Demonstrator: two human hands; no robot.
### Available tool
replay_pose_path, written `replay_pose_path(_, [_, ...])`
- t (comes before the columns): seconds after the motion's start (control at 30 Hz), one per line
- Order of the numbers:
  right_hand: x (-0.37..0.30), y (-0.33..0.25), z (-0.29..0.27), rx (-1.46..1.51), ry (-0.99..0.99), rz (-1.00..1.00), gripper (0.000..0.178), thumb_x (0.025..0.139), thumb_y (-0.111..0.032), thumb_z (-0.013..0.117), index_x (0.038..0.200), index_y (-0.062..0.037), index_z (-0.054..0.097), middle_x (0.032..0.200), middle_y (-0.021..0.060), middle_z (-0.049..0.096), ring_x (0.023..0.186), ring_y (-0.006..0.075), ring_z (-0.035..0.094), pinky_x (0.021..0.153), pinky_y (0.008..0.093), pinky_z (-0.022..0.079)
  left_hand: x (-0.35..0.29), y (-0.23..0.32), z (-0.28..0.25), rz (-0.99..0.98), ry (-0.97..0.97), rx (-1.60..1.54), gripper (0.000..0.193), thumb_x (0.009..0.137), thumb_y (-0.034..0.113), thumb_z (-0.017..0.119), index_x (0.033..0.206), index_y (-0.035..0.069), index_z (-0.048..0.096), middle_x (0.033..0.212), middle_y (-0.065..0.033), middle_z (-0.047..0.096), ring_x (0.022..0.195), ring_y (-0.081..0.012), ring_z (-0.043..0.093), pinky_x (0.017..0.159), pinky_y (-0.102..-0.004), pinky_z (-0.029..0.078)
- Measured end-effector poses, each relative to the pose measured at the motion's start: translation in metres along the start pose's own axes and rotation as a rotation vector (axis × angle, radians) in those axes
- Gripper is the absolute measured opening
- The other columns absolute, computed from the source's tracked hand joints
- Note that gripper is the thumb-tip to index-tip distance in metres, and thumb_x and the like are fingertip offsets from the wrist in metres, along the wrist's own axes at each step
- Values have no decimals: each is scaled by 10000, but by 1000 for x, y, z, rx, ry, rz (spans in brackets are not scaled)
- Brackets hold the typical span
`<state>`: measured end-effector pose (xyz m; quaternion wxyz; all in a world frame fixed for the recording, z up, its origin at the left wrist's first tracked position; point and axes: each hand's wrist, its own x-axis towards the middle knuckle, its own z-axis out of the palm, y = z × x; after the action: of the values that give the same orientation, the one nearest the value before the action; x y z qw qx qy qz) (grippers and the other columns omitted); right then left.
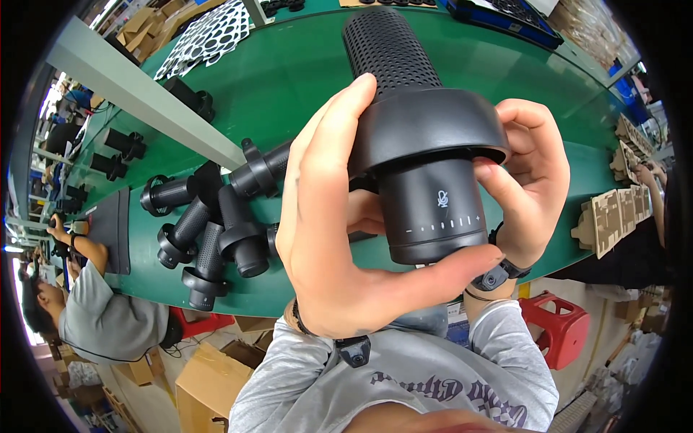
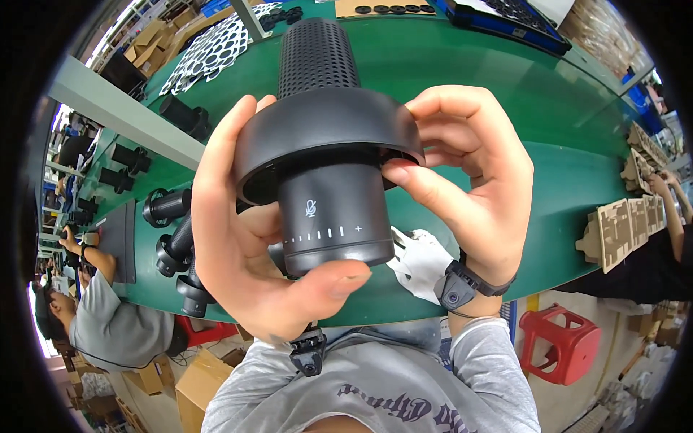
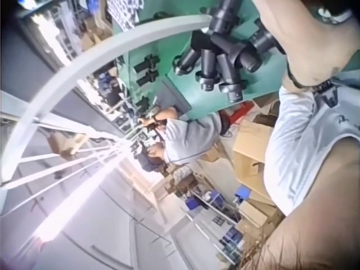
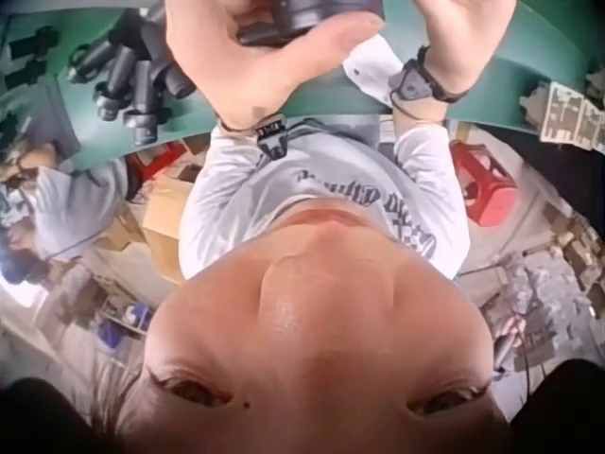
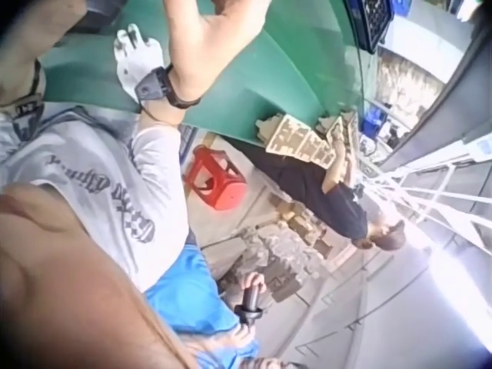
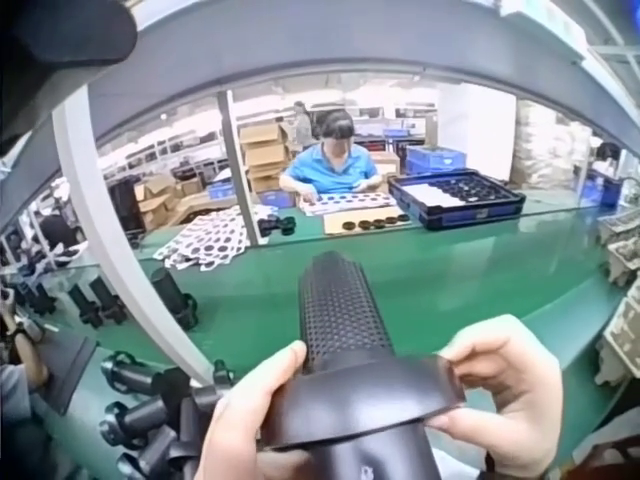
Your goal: The person picks up a microphone, rotates it by hand, and wipes the base with a cloth before pulling and releasing the elastic bands on the shock mount. They then repeat the process of picking up, rotating, and wiping several more microphones.
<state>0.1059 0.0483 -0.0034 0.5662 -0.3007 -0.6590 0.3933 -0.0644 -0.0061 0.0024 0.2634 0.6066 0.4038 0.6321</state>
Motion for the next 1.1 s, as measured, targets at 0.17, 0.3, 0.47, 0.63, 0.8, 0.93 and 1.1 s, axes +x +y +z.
replay_pose_path(0.17, [3,12,4,274,-15,47,448,769,22,707,1161,36,492,984,92,649,893,131,639,796,239,505,0,4,-4,116,-15,71,1117,559,162,888,1401,-124,212,1415,-277,315,1033,-356,616,751,-361,605])
replay_pose_path(0.3, [4,26,9,463,29,-74,463,808,-17,697,1207,51,470,1131,118,616,967,137,620,832,242,501,-4,11,-1,43,68,55,1192,504,63,880,1426,-109,143,1439,-252,307,931,-308,669,668,-316,603])
replay_pose_path(0.47, [14,47,10,541,-68,110,510,822,-26,690,1266,42,447,1153,131,604,991,176,626,841,283,523,-3,5,-4,-22,52,14,1217,472,53,885,1438,-79,157,1350,-237,417,837,-243,688,623,-271,581])
replay_pose_path(0.63, [12,45,18,495,-119,34,550,794,-58,730,1263,31,458,1157,116,603,985,170,619,854,302,513,-2,12,-9,-21,38,86,1246,454,108,907,1444,-70,171,1283,-255,483,782,-205,685,595,-240,556])
replay_pose_path(0.8, [6,68,11,560,-73,195,533,800,-80,723,1263,13,476,1152,89,604,976,158,609,829,285,511,3,3,-14,54,-16,117,1269,436,138,922,1451,-56,185,1260,-229,509,718,-150,657,524,-197,487])
replay_pose_path(0.93, [3,70,18,595,-6,348,472,831,-68,684,1255,-2,488,1119,80,609,941,149,608,803,284,517,1,0,-18,156,14,215,1249,425,156,926,1448,-42,238,1198,-161,526,682,-103,622,485,-179,414])
replay_pose_path(1.1, [-3,52,9,412,-3,353,454,842,-40,657,1259,2,482,1112,82,607,935,147,606,788,282,522,4,8,-20,192,-27,229,1189,436,172,918,1428,-44,299,1122,-96,516,653,-64,578,479,-166,371])
